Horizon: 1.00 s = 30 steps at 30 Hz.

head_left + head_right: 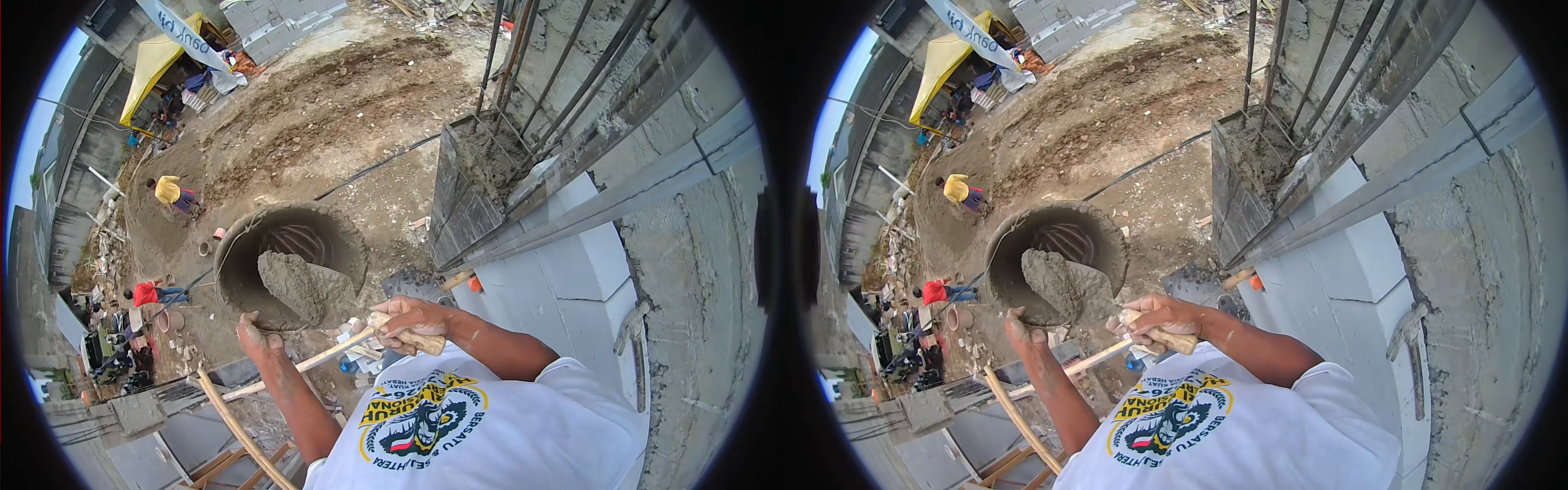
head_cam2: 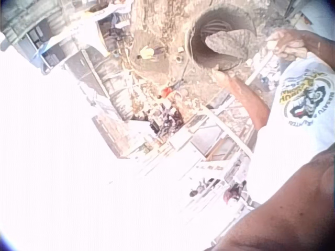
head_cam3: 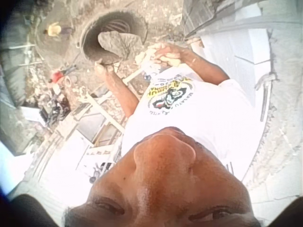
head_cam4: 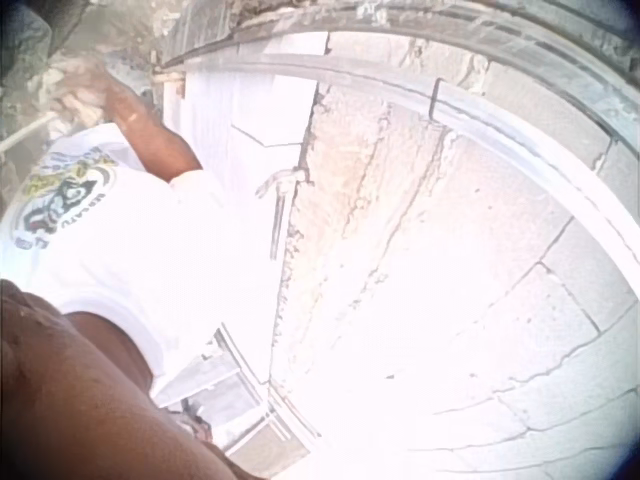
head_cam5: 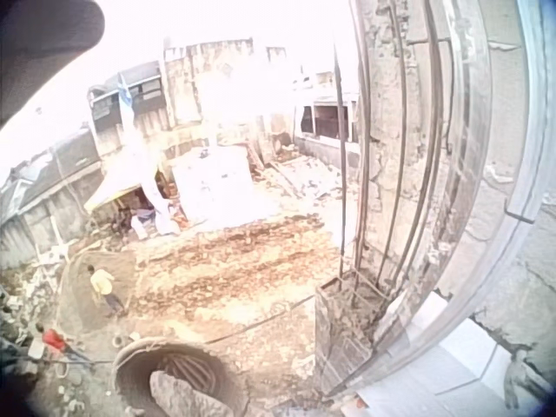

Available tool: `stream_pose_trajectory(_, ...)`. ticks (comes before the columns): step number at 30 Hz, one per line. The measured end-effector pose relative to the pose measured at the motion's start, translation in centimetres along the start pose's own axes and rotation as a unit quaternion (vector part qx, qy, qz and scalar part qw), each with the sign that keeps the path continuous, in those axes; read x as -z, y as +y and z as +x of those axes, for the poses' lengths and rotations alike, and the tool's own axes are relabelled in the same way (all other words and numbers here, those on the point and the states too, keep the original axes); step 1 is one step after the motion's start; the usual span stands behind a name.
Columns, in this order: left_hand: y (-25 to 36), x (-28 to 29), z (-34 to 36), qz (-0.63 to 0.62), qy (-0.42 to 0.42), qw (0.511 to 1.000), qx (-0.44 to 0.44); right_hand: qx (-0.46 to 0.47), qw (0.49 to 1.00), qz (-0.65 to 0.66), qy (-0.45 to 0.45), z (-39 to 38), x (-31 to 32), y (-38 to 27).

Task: The person pours wet concrete from a bucket into a column form, taps the formwork with a hammer, and applies additional cement mixture to the structure using a trowel.

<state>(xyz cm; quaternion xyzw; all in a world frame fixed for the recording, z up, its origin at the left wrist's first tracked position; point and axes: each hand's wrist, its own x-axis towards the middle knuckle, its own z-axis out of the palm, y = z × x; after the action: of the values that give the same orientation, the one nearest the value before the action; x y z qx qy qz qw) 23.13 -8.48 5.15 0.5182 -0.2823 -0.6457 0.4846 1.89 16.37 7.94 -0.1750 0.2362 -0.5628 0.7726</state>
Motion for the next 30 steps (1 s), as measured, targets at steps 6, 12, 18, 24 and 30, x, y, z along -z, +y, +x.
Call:
stream_pose_trajectory(6, -2.8, 4.1, 1.2, -0.021, 0.037, 0.998, 0.035, 0.164, 0.959, 0.227, -0.044, -7.4, 3.9, -1.8)
stream_pose_trajectory(12, -3.8, 4.1, -0.5, 0.110, 0.085, 0.990, -0.031, 0.458, 0.798, 0.390, -0.010, -9.5, 13.0, -4.2)
stream_pose_trajectory(18, -5.0, 2.6, -1.0, 0.108, 0.065, 0.992, 0.011, 0.283, 0.932, 0.138, 0.180, -9.1, 9.1, -0.5)
stream_pose_trajectory(24, -6.8, 1.5, 0.7, 0.123, 0.045, 0.989, 0.072, 0.172, 0.908, 0.044, 0.379, -2.3, 14.9, -2.4)
stream_pose_trajectory(30, -7.7, 2.8, 2.7, 0.121, 0.034, 0.992, 0.030, 0.060, 0.773, -0.217, 0.593, -2.9, 23.7, -3.7)
